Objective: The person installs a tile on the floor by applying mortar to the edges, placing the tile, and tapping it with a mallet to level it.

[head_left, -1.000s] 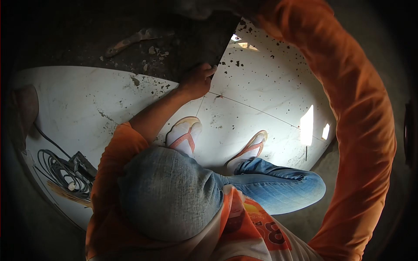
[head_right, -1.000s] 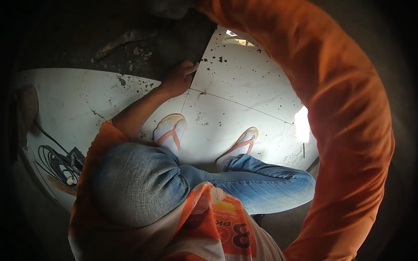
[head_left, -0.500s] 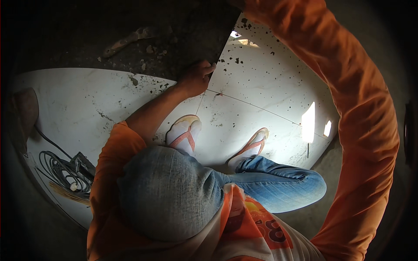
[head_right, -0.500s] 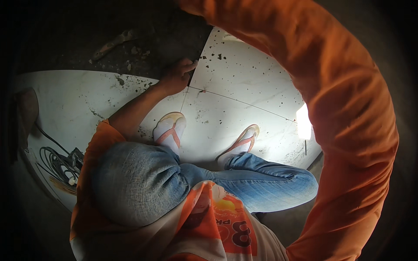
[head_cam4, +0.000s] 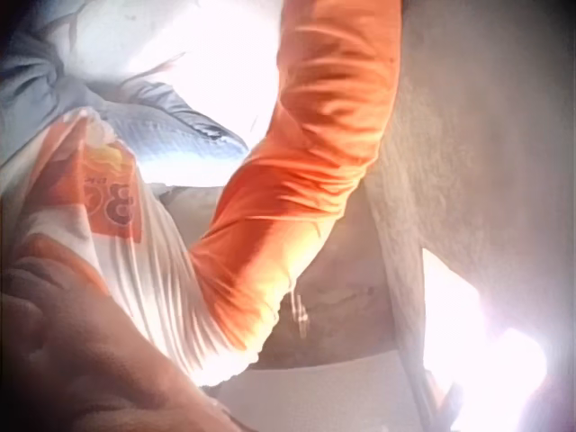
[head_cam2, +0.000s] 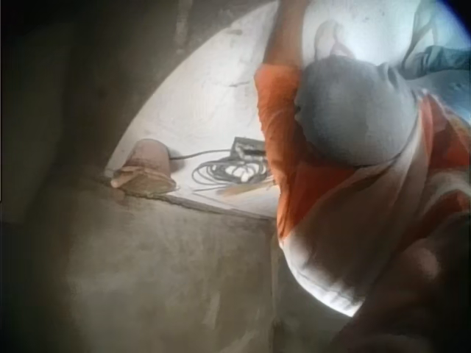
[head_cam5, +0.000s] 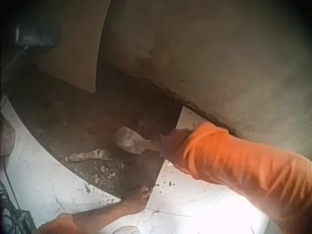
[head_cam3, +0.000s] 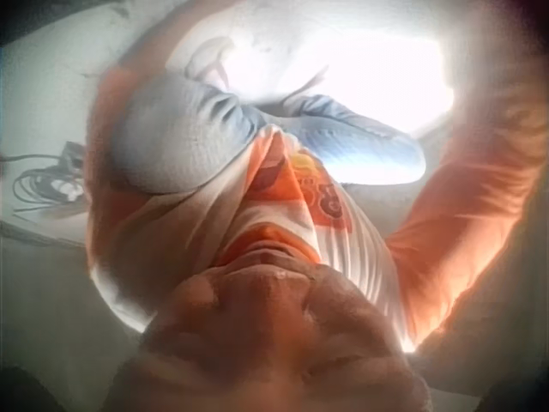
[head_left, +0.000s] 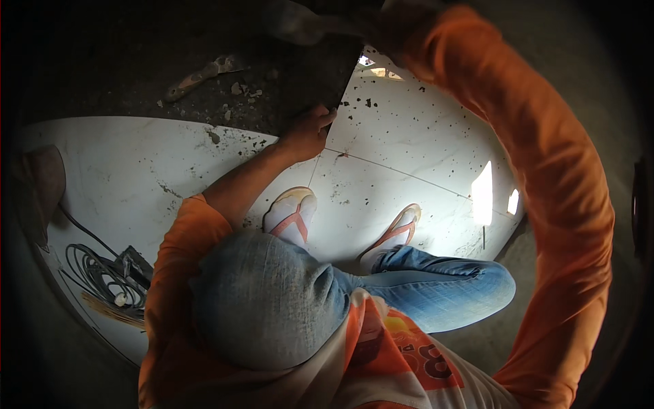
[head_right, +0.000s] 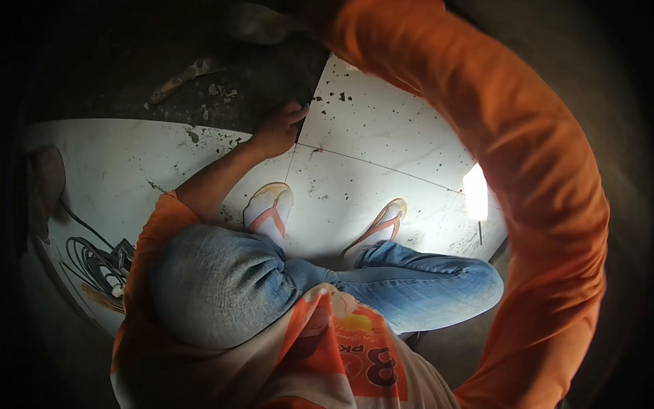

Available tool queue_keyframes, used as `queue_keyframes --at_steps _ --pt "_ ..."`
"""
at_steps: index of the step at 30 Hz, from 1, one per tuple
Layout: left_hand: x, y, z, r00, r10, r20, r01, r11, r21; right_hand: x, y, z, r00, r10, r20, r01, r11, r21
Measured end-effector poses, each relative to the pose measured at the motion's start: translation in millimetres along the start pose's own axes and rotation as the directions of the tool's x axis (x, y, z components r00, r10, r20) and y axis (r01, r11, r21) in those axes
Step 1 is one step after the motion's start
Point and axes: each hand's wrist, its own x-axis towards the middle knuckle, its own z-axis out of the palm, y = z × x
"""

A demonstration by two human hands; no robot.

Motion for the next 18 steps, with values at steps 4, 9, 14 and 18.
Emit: queue_keyframes --at_steps 4,9,14,18 --pt "12 0 -7 1.000 0.007 0.016 -0.005 0.997 -0.075 3 -4 -1 0.999 0.036 0.015 -0.035 0.999 -0.014" --pt "-3 2 -3 0.999 0.038 0.012 -0.038 0.999 -0.012 -13 -5 23 0.988 0.096 0.117 -0.100 0.995 0.031" --pt "10 4 -8 0.992 0.053 0.114 -0.046 0.997 -0.067 -64 26 -13 0.983 0.028 -0.181 -0.006 0.993 0.121" --pt "-22 35 -6 0.954 0.279 -0.111 -0.180 0.828 0.532 -151 72 12 0.932 0.191 -0.307 -0.106 0.956 0.272"
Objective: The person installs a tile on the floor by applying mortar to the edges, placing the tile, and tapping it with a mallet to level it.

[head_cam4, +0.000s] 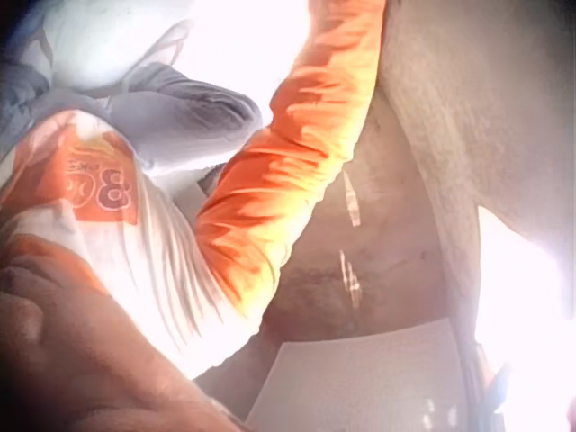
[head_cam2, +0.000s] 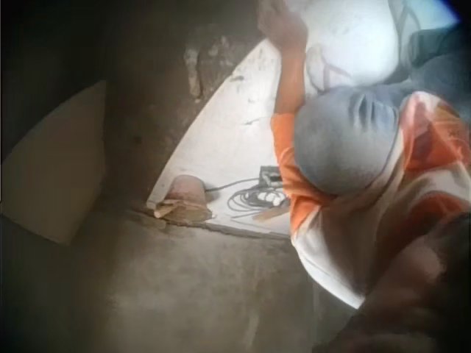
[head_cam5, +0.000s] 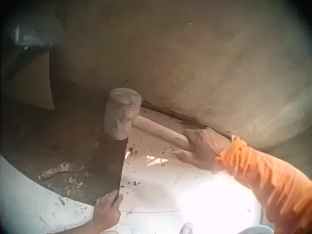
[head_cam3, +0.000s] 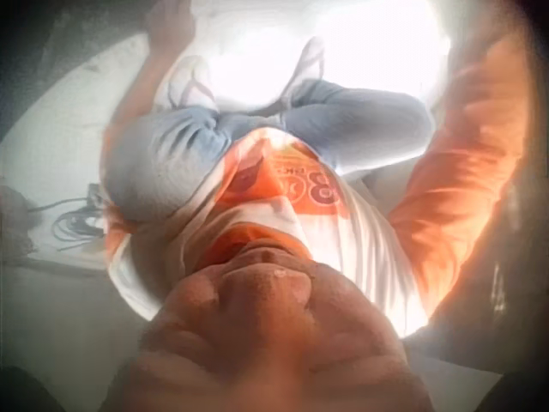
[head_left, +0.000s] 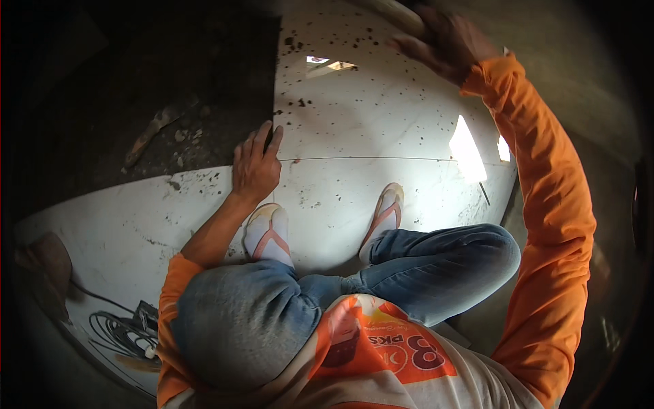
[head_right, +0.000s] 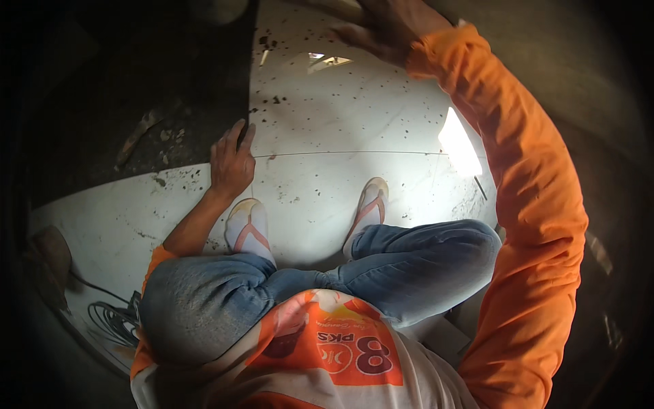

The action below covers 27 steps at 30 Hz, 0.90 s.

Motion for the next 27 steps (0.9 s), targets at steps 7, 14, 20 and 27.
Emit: queue_keyframes --at_steps 7,14,20,27 --pt "-16 19 7 0.925 0.111 0.364 -0.214 0.943 0.254 -321 81 142 0.552 0.752 0.360 -0.826 0.435 0.358" --pt "7 27 -58 0.731 0.058 0.679 -0.296 0.925 0.239 -482 -57 332 0.012 0.722 0.692 -0.797 -0.411 0.443" --pt "103 37 -103 0.426 -0.186 0.885 -0.404 0.837 0.370 -500 -59 411 0.254 0.645 0.721 -0.705 -0.388 0.594" --pt "221 81 2 0.733 -0.069 0.677 -0.259 0.892 0.371 -472 45 366 0.186 0.908 0.376 -0.846 -0.047 0.531"
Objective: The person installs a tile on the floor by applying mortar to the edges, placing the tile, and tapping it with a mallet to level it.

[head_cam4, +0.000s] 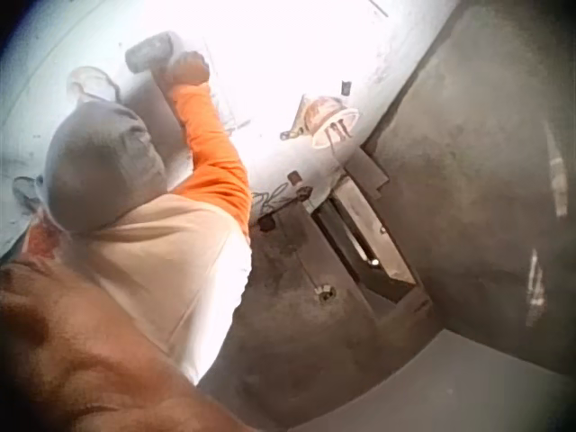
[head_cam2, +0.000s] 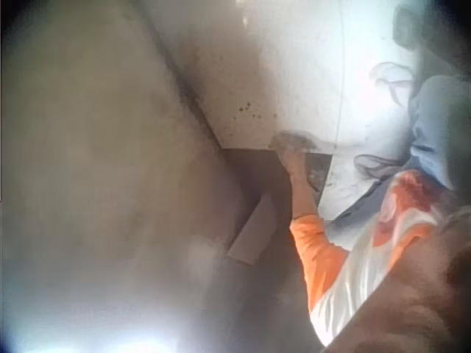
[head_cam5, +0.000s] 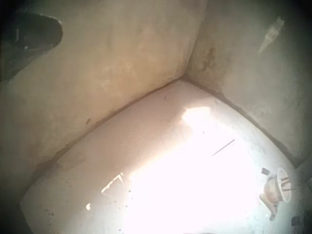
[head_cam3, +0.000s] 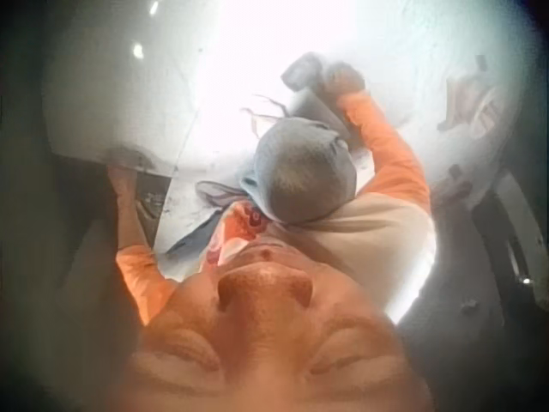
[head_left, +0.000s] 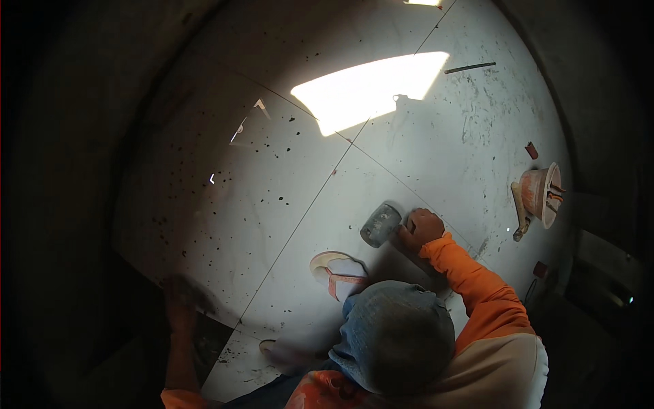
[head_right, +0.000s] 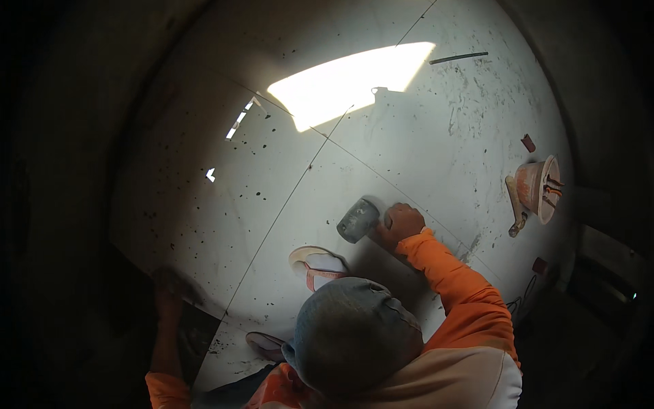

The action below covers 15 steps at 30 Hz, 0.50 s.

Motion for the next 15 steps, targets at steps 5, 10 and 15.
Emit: queue_keyframes --at_steps 5,10,15 --pt "119 88 39 0.953 -0.048 -0.299 0.062 0.997 0.038 54 -37 -9 0.999 -0.047 -0.005 0.047 0.983 0.178" --pt "185 181 27 0.932 -0.122 -0.342 0.135 0.991 0.014 128 -92 -33 0.958 -0.156 -0.239 0.230 0.919 0.322" --pt "201 212 20 0.938 0.035 -0.345 -0.026 0.999 0.030 215 -187 -16 0.720 -0.364 -0.591 0.584 0.777 0.233"
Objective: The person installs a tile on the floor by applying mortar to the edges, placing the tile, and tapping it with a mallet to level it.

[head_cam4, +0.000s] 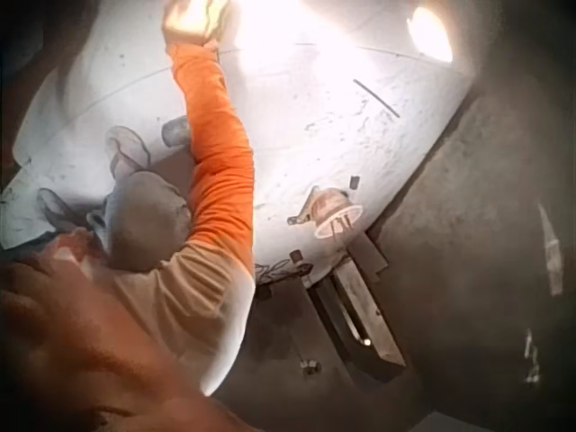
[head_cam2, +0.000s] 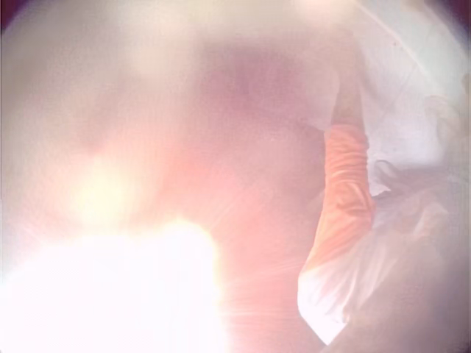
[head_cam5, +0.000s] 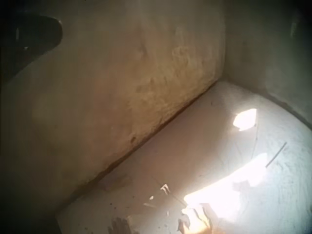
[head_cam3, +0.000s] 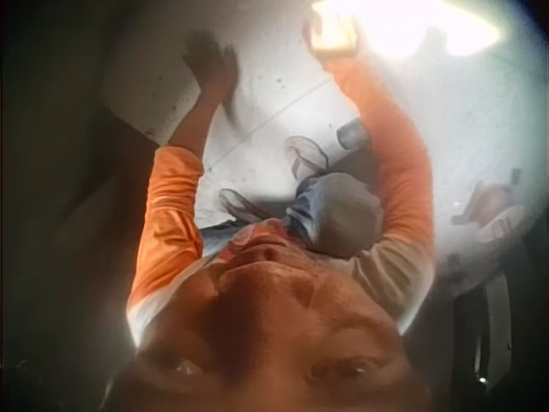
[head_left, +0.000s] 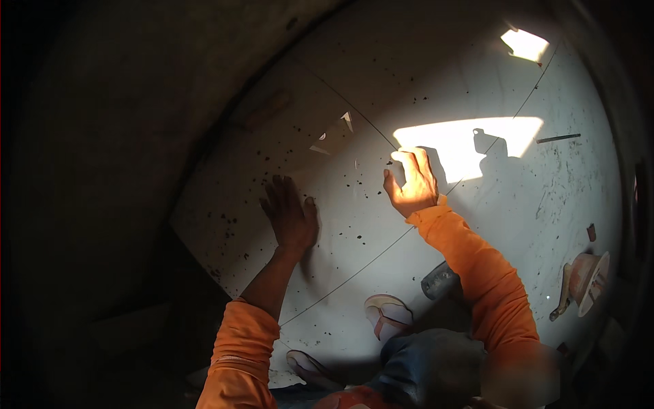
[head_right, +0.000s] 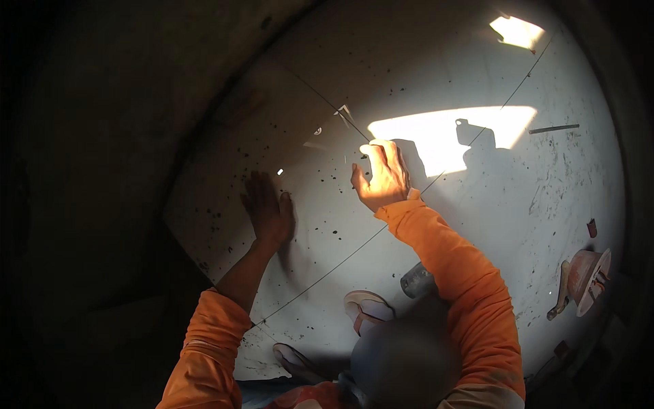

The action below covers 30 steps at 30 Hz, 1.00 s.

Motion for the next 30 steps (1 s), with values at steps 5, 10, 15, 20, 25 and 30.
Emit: queue_keyframes --at_steps 5,10,15,20,25,30 --pt "-27 -20 -7 0.990 0.126 0.066 -0.129 0.991 0.039 96 12 109 0.996 -0.086 -0.039 0.073 0.960 -0.269" --pt "-67 -42 0 0.973 0.191 0.133 -0.193 0.981 0.004 140 -14 146 0.998 -0.035 0.060 0.058 0.890 -0.453" --pt "-97 -102 3 0.994 -0.103 -0.025 0.103 0.995 -0.002 33 -101 159 0.560 -0.597 0.575 0.538 0.790 0.296" --pt "-141 -220 -15 0.910 -0.412 0.045 0.392 0.891 0.228 12 -105 116 0.840 -0.519 0.160 0.406 0.796 0.448" --pt "-122 -198 -7 0.857 -0.510 0.077 0.436 0.797 0.419 39 -13 84 0.994 0.083 0.066 -0.064 0.967 -0.246" --pt "-57 -78 3 0.997 -0.036 -0.072 0.037 0.999 0.014 -27 -26 73 0.941 -0.060 0.332 0.164 0.941 -0.296"
